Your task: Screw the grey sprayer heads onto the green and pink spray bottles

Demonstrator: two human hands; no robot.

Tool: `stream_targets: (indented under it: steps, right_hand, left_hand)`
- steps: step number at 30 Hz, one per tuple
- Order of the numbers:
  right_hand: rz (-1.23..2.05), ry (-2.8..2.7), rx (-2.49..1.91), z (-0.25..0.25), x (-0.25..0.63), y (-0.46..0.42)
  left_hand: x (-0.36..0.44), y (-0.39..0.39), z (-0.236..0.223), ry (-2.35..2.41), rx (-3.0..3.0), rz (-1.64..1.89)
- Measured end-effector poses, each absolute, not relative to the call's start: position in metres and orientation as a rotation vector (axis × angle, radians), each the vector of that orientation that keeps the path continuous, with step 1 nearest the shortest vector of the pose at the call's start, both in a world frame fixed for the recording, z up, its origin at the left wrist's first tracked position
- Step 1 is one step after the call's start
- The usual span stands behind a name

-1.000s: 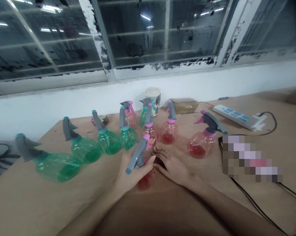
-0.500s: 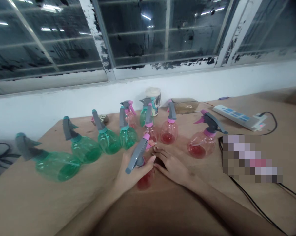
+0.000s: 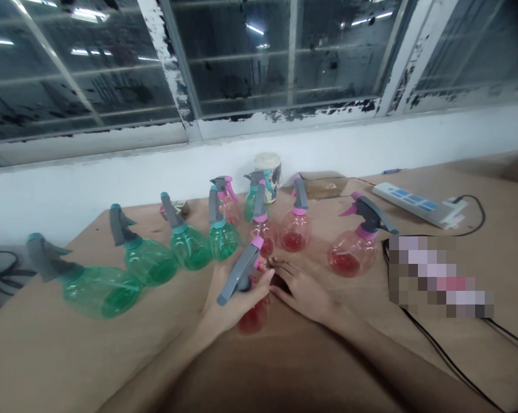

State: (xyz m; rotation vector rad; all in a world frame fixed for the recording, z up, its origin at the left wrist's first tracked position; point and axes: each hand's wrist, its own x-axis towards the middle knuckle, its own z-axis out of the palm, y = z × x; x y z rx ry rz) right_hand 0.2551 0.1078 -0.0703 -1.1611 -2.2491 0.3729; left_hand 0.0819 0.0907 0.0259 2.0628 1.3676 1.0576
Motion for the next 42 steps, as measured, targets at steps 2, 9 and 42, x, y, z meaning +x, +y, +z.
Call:
stream_targets:
  steps: [2, 9, 42]
  right_hand:
    - [0.377, -2.245, -1.161, -0.070, 0.255, 0.108]
    - [0.371, -2.264, -1.162, -0.069, 0.254, 0.108]
    - [0.238, -1.254, -1.584, -0.027, 0.395, 0.064]
  left_hand:
    - [0.082, 0.091, 0.025, 1.357, 2.043, 1.072]
    - [0.080, 0.092, 0.028, 1.339, 2.092, 1.074]
    - [0.066, 0.097, 0.014, 1.189, 2.053, 1.122]
